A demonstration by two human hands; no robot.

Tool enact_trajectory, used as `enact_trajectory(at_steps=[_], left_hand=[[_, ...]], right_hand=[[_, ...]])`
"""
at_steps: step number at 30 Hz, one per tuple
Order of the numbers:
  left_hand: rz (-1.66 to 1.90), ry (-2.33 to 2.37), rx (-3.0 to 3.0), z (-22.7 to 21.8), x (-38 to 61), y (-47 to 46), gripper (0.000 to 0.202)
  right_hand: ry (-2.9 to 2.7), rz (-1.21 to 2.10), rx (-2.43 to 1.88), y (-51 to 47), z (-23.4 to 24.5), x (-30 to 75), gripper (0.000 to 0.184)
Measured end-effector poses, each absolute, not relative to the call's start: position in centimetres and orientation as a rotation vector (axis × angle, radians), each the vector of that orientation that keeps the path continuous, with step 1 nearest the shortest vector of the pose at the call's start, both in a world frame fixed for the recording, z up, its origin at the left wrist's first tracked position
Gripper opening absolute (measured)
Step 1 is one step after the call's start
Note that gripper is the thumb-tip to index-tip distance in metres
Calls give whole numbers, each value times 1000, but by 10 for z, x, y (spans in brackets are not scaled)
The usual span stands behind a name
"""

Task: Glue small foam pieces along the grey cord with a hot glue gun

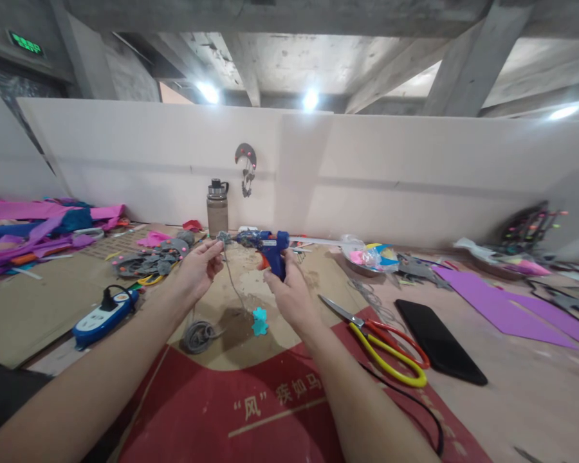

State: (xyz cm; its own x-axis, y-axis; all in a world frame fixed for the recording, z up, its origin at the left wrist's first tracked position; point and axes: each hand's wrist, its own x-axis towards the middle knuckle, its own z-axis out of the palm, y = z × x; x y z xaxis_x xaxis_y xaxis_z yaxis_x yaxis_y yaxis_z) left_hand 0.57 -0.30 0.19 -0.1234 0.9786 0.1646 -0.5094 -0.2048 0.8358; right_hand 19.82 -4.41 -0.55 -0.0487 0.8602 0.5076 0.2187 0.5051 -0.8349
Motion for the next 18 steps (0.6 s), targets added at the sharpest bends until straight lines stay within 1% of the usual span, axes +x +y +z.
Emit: enact_trajectory(at_steps=[2, 4, 7, 9, 10, 11, 12, 14, 16, 17, 18], left_hand=[[1615, 720, 879, 2, 5, -3, 28], [1621, 718, 883, 3, 6, -3, 27], [1634, 729, 924, 3, 7, -4, 26], [1641, 734, 978, 3, 9, -4, 25], [1646, 738, 1011, 3, 10, -4, 24], [1653, 744, 1047, 3, 11, -5, 23], [1659, 753, 1086, 2, 12, -5, 21], [1678, 789, 1169, 2, 14, -7, 19], [1708, 853, 1264, 0, 17, -10, 16], [1715, 898, 1318, 0, 19, -11, 15], [1718, 947, 1373, 0, 21, -14, 14]], right_hand=[[-1435, 871, -907, -41, -6, 199, 35], [-1323, 1006, -879, -34, -8, 200, 34], [-1302, 1067, -982, -20, -18, 206, 24], [-1414, 978, -1193, -9, -27, 212, 15], [-1493, 877, -1327, -5, -32, 215, 10], [-1566, 784, -1423, -1, -37, 218, 8], [-1606, 692, -1489, 1, -40, 221, 10], [-1615, 467, -1531, 1, -43, 223, 17], [-1568, 253, -1501, -4, -39, 220, 17], [-1551, 188, -1463, -8, -36, 216, 16], [-1554, 217, -1401, -13, -31, 210, 15]])
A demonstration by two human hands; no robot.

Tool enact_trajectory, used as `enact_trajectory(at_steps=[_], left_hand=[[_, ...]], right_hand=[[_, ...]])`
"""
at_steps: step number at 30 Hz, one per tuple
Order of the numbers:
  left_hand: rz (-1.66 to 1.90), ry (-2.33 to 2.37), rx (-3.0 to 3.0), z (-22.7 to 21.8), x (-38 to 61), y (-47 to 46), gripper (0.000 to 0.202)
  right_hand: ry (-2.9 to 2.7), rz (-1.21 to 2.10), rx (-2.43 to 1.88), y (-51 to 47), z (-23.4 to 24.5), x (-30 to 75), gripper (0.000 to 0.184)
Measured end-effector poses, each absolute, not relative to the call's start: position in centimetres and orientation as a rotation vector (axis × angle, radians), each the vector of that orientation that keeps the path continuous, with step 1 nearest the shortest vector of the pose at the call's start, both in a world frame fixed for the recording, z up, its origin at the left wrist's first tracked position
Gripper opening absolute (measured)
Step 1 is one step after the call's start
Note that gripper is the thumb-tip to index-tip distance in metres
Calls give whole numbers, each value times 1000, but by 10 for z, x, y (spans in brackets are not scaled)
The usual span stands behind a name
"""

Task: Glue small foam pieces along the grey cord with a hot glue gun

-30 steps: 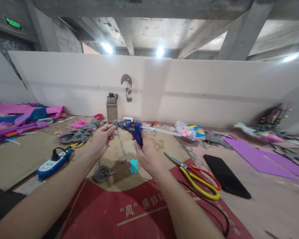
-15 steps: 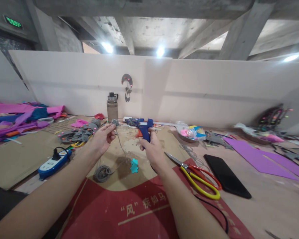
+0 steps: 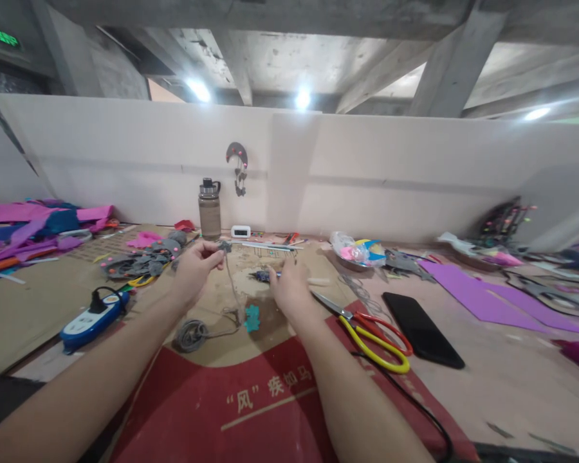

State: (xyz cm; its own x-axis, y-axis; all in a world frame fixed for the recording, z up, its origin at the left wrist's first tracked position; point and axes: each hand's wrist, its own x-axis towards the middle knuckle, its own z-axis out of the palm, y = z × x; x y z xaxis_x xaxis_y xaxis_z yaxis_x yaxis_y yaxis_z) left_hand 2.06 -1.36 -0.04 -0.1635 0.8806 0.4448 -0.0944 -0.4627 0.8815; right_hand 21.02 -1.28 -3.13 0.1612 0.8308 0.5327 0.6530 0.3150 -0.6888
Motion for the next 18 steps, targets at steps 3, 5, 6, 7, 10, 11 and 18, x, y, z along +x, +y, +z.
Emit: enact_trajectory(at_steps=[3, 5, 6, 7, 10, 11, 18], left_hand=[[1689, 1074, 1511, -1, 26, -21, 12], [1682, 1115, 1567, -1, 30, -26, 11], [1682, 1130, 1589, -1, 31, -27, 11], [1676, 1145, 1610, -2, 32, -27, 11], [1613, 1128, 1605, -6, 34, -23, 11], [1589, 1099, 1578, -8, 34, -21, 13], [1435, 925, 1417, -13, 41, -19, 24]], right_hand=[[-1521, 663, -1058, -27, -19, 186, 21], [-1415, 946, -842, -34, -15, 170, 27], [-1384, 1045, -786, -36, -14, 164, 31], [-1359, 1094, -770, -37, -14, 160, 33], [-1389, 981, -829, -37, -14, 161, 23], [-1422, 901, -855, -37, -14, 164, 17], [-1506, 665, -973, -36, -12, 178, 9]])
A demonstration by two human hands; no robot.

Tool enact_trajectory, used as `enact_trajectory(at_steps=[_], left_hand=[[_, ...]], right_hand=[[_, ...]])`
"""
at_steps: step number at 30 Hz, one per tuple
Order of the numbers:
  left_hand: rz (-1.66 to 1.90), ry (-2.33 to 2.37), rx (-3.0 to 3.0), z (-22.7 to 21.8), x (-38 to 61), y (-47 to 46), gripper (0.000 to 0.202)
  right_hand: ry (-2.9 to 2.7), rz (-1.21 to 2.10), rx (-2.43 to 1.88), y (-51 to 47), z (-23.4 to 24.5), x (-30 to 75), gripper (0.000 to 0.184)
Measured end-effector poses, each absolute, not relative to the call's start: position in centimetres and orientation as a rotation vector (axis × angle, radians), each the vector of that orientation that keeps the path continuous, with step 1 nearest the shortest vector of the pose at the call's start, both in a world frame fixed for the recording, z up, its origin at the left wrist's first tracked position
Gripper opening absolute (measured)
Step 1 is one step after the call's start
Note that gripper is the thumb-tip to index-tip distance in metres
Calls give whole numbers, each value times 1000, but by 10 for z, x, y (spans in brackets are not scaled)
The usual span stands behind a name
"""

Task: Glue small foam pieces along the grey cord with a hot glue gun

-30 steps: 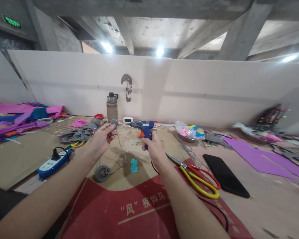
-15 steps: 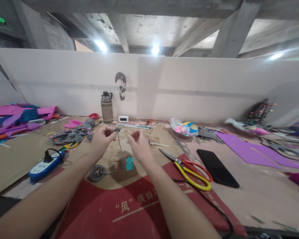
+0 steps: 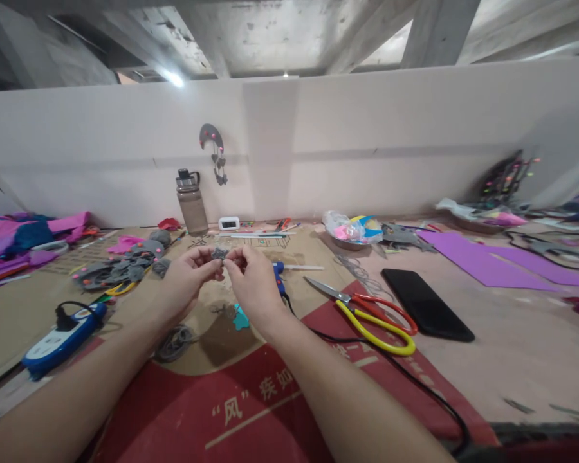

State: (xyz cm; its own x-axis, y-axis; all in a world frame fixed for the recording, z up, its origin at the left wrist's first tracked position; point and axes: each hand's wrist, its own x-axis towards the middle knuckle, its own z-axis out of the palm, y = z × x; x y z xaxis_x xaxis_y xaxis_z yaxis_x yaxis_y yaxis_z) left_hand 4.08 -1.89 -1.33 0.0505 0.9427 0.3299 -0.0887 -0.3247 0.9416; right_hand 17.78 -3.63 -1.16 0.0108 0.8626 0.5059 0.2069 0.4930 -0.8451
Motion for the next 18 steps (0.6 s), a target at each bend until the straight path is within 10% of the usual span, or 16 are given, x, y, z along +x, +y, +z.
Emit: enact_trajectory(at_steps=[18], left_hand=[[1342, 816, 1356, -8, 45, -28, 14]], right_hand=[[-1580, 422, -1123, -44, -5, 183, 14]])
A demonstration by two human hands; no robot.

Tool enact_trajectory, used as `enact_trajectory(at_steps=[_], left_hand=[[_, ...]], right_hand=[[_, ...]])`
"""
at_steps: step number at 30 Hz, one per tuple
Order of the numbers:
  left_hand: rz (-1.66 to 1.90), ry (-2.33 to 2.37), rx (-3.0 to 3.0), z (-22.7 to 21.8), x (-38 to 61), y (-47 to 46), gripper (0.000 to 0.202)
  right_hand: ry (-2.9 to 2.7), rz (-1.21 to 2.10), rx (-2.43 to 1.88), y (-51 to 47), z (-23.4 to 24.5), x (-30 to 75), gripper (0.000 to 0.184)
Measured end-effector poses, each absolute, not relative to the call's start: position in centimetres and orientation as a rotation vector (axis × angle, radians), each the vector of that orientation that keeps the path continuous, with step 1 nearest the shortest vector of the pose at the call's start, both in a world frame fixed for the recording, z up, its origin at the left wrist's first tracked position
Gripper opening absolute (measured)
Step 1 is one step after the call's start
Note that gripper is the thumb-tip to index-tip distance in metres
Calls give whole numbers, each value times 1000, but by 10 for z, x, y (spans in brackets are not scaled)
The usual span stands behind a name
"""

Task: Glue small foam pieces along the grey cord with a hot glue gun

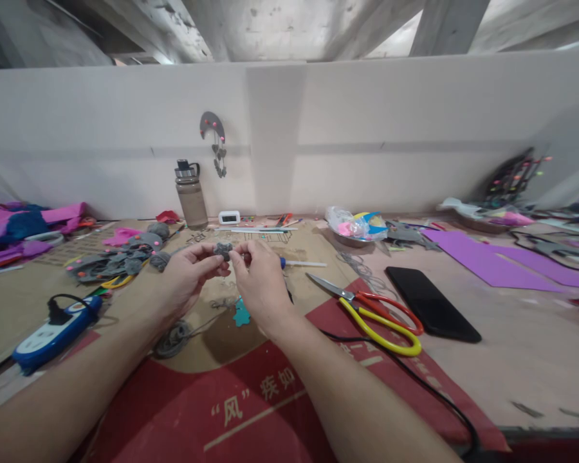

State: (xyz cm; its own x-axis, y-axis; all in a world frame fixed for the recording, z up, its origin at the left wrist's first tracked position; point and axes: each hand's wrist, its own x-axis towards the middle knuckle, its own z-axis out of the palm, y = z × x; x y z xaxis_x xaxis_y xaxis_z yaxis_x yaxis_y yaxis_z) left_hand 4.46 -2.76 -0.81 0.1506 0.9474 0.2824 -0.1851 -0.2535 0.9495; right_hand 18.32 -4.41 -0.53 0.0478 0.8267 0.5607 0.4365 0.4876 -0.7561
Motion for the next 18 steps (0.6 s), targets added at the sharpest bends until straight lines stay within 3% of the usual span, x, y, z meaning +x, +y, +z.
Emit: enact_trajectory(at_steps=[18], left_hand=[[1326, 804, 1355, -8, 46, -29, 14]], right_hand=[[-1642, 332, -1159, -44, -7, 184, 16]])
